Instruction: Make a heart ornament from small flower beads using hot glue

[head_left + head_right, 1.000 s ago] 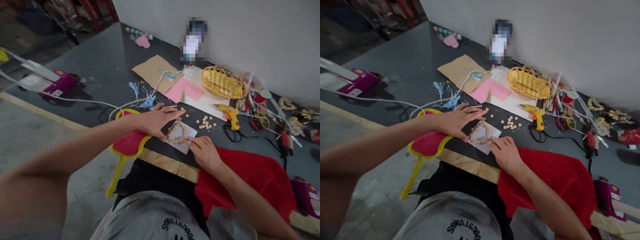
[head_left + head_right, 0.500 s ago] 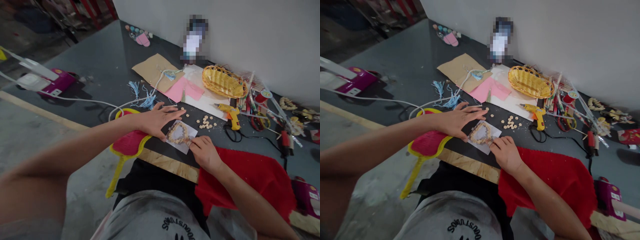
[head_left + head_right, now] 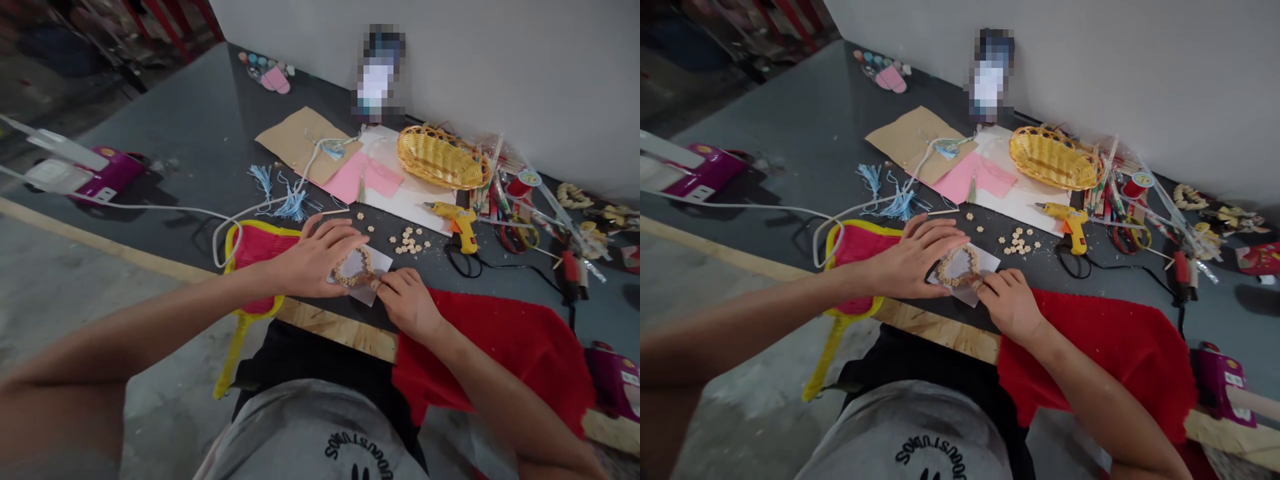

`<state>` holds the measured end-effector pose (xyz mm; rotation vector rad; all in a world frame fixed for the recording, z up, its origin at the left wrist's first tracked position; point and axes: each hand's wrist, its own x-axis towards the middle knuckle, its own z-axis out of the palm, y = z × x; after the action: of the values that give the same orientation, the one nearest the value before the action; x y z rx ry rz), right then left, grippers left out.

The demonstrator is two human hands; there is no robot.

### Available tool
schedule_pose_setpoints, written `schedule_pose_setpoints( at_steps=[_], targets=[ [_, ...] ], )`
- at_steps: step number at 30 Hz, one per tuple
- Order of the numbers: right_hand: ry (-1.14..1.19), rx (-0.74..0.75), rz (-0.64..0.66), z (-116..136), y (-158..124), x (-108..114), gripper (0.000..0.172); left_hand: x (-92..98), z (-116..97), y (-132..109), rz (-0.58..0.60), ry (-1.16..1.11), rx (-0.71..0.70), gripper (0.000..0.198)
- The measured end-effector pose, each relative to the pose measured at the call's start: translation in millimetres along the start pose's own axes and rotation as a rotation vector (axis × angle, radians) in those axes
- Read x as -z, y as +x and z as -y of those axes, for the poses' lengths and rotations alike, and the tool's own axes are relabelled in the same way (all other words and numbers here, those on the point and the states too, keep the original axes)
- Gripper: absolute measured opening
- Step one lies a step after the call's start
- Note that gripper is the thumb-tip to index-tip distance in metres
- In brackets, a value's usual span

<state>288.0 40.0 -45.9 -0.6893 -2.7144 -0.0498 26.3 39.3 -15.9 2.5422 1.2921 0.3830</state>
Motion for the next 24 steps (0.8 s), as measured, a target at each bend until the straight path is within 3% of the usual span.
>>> schedule_pose_setpoints(
  at_steps=[3, 5, 24],
  targets=[
    [0.003, -0.014, 0.011, -0.1, -0.5, -0.9, 0.028, -3.8, -8.5, -0.5, -0.057, 0.033, 0.008, 0.046],
    [0.01, -0.022, 0.012, -0.2, -0.5, -1.3, 0.028, -4.1, -11.4, -0.6, -0.057, 0.046, 0.008, 0.036],
    [0.013, -0.026, -0.01, 0.3, 1.1, 0.5, 0.025, -12.8, -13.8, 1.5, 0.009, 0.017, 0.022, 0.017]
  ],
)
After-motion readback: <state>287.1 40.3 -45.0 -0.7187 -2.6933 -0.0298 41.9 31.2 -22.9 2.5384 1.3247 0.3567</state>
